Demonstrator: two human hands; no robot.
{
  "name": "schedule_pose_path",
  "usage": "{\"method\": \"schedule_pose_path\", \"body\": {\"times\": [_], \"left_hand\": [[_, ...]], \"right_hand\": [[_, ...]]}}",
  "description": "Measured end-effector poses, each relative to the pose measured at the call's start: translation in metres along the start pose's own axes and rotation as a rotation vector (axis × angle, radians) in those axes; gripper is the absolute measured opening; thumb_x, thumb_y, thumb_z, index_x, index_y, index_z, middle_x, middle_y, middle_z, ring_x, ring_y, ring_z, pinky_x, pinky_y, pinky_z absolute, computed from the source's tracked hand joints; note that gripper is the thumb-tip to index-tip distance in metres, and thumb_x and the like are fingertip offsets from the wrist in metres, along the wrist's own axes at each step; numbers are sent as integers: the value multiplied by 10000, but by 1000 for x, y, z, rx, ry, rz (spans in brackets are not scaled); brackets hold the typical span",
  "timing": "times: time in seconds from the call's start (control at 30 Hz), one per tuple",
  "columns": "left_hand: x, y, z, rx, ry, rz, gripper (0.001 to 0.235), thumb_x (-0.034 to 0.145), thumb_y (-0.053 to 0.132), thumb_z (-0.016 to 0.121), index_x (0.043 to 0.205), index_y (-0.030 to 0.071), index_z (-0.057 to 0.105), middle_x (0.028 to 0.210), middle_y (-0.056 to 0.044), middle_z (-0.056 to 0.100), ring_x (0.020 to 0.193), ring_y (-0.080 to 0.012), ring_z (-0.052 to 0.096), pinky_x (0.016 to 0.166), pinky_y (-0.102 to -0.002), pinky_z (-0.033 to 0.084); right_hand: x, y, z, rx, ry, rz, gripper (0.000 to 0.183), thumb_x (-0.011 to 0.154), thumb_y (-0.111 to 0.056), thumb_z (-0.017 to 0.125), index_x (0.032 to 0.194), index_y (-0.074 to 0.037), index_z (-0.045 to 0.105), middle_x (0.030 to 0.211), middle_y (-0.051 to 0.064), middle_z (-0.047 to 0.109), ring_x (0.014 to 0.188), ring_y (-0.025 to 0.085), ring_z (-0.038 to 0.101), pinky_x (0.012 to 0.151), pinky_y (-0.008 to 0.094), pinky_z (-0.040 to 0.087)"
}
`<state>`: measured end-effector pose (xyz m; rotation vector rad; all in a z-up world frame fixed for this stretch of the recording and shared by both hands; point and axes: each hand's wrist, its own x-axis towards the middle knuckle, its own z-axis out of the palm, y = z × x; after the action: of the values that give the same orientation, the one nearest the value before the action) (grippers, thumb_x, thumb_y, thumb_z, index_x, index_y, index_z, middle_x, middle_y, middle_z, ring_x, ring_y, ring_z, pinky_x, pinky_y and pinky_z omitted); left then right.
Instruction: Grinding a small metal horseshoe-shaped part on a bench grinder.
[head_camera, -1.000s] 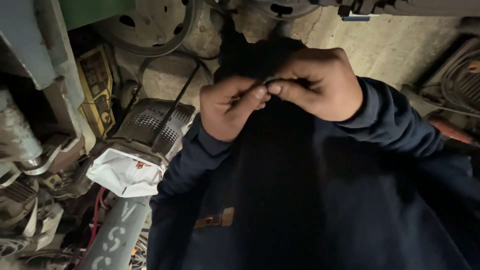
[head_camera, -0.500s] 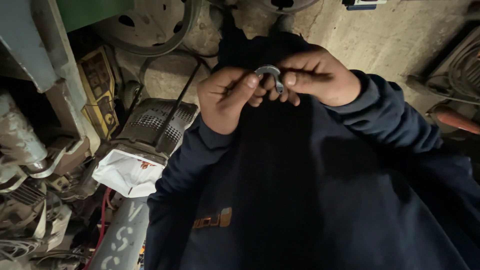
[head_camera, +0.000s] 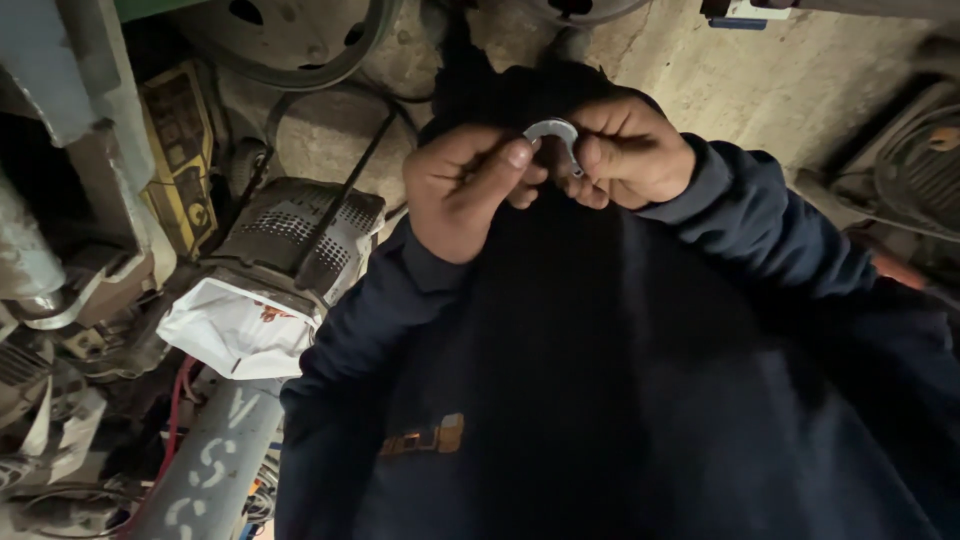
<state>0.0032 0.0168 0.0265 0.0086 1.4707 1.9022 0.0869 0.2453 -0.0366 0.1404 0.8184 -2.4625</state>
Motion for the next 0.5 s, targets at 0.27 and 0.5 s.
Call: {"method": "schedule_pose_path", "body": {"times": [0.27, 0.5], "left_hand": [[4, -1, 1, -26, 16, 38, 160, 1075, 122, 678, 1047, -34, 694, 896, -94, 749, 732, -105, 699, 652, -241, 580], [10, 0, 3, -45, 8, 59, 164, 1077, 122, 688, 1055, -41, 701, 895, -99, 754, 716, -100, 689, 643, -239, 570]], "right_hand": [[-2, 4, -16, 104, 5, 59, 362, 1099, -237, 644, 1240, 97, 646, 1009, 171, 750, 805, 185, 731, 682, 280, 583], [1, 11, -20, 123, -57, -62, 335, 1103, -214, 652, 1217, 100, 641, 943, 154, 729, 694, 155, 699, 613, 261, 558]]}}
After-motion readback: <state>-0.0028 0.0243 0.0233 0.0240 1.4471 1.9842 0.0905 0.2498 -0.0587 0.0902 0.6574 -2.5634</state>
